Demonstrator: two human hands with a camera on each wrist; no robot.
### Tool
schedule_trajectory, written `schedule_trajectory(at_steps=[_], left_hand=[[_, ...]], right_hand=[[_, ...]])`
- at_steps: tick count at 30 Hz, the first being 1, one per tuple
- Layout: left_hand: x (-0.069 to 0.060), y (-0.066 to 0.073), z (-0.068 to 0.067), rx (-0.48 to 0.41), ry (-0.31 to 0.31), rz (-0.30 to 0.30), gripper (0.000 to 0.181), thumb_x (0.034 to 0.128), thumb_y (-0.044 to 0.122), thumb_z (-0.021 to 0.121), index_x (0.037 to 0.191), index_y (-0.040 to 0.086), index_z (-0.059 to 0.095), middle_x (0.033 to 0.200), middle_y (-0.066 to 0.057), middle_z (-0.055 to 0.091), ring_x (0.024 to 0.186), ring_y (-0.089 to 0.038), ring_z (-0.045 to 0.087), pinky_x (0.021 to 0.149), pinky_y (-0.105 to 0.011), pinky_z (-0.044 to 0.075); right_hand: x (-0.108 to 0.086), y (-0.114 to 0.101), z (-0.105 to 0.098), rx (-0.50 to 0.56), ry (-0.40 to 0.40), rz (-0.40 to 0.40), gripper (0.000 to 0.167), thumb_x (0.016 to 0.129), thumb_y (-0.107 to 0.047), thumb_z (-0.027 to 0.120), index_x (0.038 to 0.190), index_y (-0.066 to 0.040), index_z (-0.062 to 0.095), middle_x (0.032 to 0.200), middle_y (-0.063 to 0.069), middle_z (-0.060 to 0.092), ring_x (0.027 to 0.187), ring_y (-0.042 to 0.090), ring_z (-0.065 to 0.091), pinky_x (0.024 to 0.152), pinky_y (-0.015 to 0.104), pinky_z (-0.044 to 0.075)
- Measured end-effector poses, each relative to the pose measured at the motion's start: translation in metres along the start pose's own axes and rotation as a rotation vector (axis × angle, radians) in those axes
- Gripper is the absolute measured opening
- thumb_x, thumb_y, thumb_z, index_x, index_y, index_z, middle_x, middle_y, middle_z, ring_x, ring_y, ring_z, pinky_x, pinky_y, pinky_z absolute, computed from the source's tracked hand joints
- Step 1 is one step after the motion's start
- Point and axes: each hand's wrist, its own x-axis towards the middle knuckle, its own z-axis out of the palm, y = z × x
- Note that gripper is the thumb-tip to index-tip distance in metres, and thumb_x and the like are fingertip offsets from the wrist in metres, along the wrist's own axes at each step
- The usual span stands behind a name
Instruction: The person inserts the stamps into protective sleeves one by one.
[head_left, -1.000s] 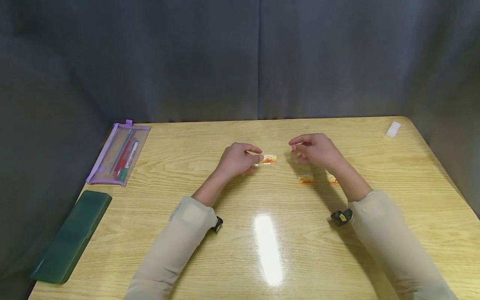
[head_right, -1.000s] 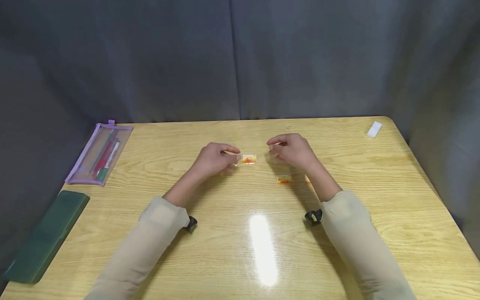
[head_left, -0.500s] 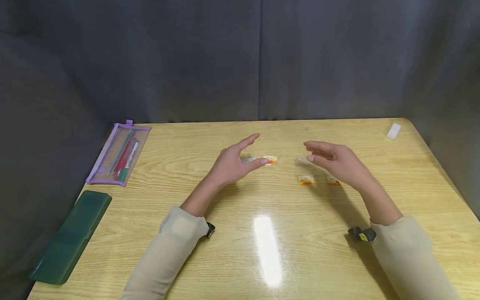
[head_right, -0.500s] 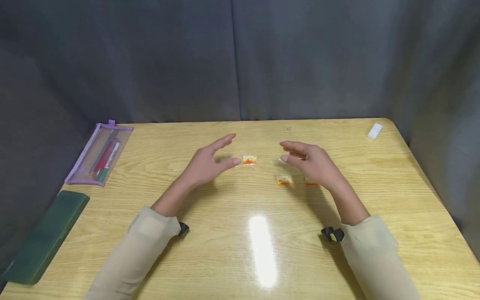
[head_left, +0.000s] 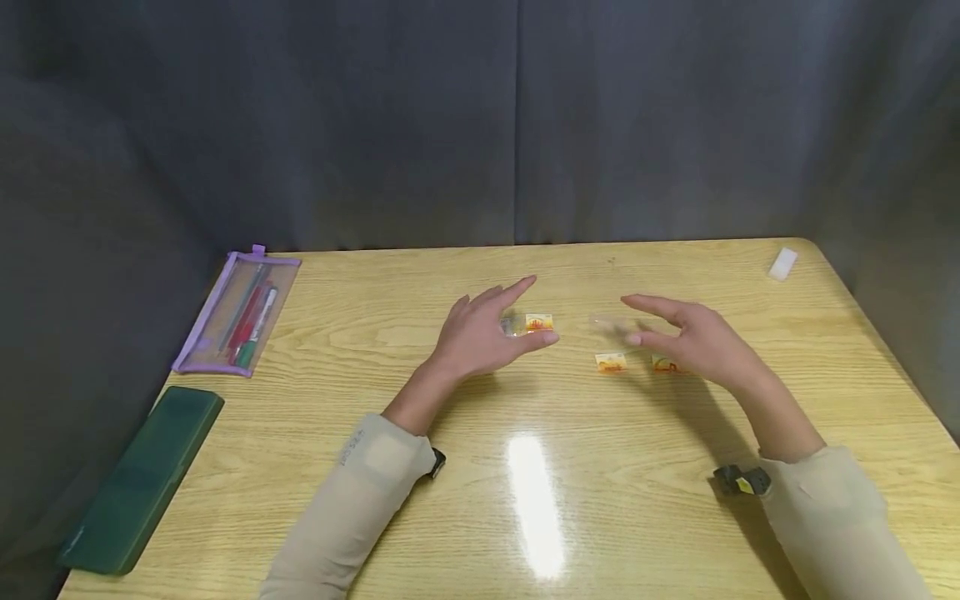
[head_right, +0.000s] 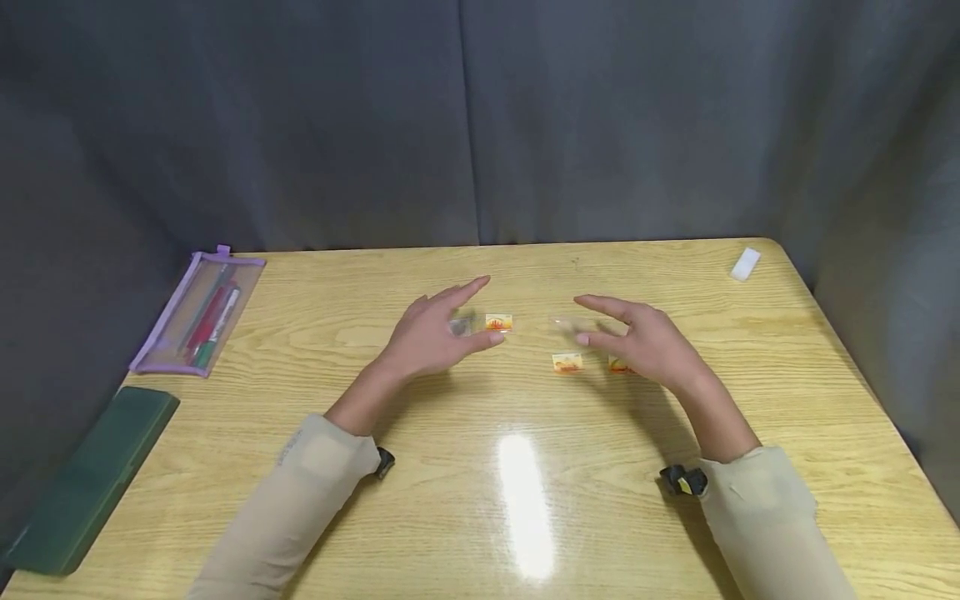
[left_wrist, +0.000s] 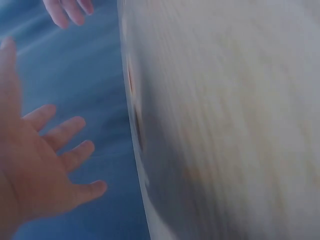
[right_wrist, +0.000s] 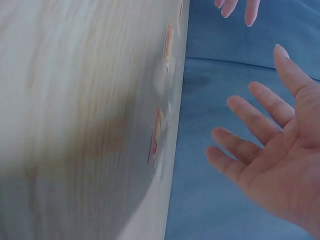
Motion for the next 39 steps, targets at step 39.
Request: schedule_trajectory(at_steps=[39], left_hand=[[0.060,0.054,0.041,0.153,-0.163,-0.026,0.056,0.0973,0.047,0.065,0.150,0.043,0.046,0.147,0.014,0.058,0.154,-0.021,0.031,0.128,-0.062,0.012]], right_hand=[[0.003,0.013,0.014,-0.215,-0.033,-0.028,0.038,0.094,-0.022,0.073,0.131,-0.015,0.069,0.139,0.015,0.064,0.135,0.045,0.052,0.114,0.065,0.039]])
